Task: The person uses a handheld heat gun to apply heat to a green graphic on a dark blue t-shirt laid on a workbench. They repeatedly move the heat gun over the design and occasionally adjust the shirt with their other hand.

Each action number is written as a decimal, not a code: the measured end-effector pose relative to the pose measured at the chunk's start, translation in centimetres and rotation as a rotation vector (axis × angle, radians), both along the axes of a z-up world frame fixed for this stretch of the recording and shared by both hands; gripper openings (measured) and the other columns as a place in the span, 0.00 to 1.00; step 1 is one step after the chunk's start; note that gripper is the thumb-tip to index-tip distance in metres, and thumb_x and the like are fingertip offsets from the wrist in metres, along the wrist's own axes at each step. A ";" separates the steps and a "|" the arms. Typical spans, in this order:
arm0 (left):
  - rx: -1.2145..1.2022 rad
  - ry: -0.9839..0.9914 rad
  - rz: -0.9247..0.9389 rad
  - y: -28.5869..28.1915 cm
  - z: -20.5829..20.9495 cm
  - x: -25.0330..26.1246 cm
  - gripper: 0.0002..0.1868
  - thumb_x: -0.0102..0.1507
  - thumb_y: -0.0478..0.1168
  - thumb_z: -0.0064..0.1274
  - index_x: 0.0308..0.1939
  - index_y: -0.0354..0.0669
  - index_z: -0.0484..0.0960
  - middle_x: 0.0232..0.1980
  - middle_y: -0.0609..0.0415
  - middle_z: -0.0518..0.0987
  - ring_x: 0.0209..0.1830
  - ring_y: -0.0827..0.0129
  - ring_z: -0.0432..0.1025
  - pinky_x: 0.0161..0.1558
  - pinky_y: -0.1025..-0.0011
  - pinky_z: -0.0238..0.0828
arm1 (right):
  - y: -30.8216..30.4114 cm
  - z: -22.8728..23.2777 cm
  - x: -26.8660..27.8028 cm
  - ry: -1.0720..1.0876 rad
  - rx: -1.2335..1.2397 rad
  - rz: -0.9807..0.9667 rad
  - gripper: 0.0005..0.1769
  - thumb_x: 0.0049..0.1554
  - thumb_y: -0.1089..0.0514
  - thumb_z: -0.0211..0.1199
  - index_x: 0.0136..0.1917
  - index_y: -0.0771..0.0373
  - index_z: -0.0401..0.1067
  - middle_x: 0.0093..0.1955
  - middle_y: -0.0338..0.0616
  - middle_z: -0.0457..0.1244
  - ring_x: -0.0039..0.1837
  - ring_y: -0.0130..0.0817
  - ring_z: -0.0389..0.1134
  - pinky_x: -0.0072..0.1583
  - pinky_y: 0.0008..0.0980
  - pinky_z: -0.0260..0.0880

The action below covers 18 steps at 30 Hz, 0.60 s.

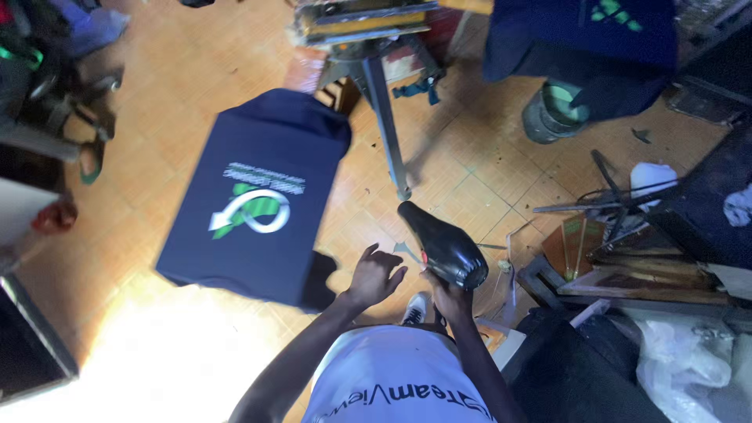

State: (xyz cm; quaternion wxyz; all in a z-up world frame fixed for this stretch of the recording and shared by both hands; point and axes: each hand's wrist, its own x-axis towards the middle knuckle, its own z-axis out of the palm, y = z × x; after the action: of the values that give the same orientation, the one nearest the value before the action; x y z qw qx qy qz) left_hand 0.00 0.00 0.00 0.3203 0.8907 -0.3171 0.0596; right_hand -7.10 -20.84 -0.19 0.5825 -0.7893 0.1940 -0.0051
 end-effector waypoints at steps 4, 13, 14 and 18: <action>-0.050 0.024 0.017 0.5 0.1 0.6 0.16 0.69 0.51 0.50 0.42 0.44 0.84 0.36 0.50 0.85 0.40 0.56 0.81 0.63 0.49 0.66 | 1.1 3.9 0.4 -0.054 -0.086 -0.076 0.20 0.49 0.54 0.78 0.51 0.68 0.80 0.57 0.54 0.72 0.66 0.46 0.69 0.74 0.46 0.63; -0.108 0.051 0.025 -1.3 1.1 1.1 0.15 0.69 0.49 0.50 0.43 0.40 0.84 0.33 0.47 0.83 0.38 0.51 0.80 0.61 0.46 0.67 | 0.0 -8.3 -0.9 -0.417 0.051 -0.074 0.19 0.44 0.60 0.85 0.48 0.67 0.84 0.56 0.51 0.73 0.65 0.41 0.69 0.72 0.44 0.62; -0.109 0.048 0.028 -1.7 1.0 1.1 0.15 0.69 0.49 0.50 0.43 0.41 0.84 0.33 0.48 0.83 0.38 0.51 0.80 0.61 0.47 0.68 | -0.2 -6.7 -0.8 -0.308 0.055 -0.075 0.20 0.46 0.59 0.84 0.49 0.69 0.83 0.57 0.54 0.72 0.64 0.42 0.71 0.71 0.45 0.64; -0.103 0.046 0.040 -2.8 1.3 1.2 0.14 0.68 0.48 0.51 0.44 0.42 0.83 0.33 0.49 0.83 0.40 0.51 0.80 0.60 0.48 0.69 | -2.7 -7.0 -1.7 -0.086 0.240 -0.136 0.26 0.42 0.62 0.86 0.51 0.76 0.81 0.57 0.60 0.71 0.61 0.43 0.71 0.66 0.52 0.69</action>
State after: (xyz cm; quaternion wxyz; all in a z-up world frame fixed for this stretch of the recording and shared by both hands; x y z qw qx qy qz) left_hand 1.22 -2.84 1.29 0.3716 0.8804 -0.2882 0.0616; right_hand -8.79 -23.52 -7.22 0.6788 -0.6981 0.2213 -0.0550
